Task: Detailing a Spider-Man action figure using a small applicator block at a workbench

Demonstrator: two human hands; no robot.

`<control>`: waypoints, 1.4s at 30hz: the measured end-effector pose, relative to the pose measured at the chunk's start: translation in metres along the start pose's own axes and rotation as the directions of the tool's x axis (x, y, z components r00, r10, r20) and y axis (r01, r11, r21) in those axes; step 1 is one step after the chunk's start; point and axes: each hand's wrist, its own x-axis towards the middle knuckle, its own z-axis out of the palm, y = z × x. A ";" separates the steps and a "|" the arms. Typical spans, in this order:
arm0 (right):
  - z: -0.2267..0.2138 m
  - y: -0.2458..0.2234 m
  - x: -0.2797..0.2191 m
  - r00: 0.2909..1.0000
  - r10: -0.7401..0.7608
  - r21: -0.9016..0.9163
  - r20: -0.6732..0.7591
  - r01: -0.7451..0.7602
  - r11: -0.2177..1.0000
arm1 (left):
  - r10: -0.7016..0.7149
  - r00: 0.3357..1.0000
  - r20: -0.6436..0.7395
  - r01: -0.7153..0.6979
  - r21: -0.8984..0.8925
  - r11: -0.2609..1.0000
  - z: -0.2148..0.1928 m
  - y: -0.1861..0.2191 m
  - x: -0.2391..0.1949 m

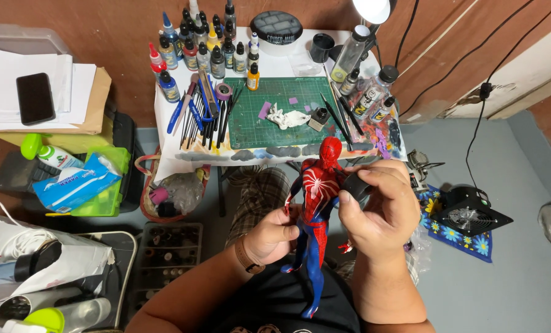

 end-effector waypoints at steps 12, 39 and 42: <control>-0.001 0.002 -0.002 1.000 0.019 -0.008 0.003 -0.019 1.000 | -0.013 1.000 0.012 0.013 0.024 1.000 0.010 0.008 0.000; 0.002 -0.001 0.001 1.000 -0.003 -0.015 0.015 0.004 1.000 | -0.016 1.000 -0.005 0.016 0.029 0.999 0.007 0.009 0.001; 0.002 0.000 -0.001 1.000 -0.001 -0.020 0.002 0.001 1.000 | -0.009 1.000 -0.016 0.009 0.041 0.999 0.006 0.007 -0.001</control>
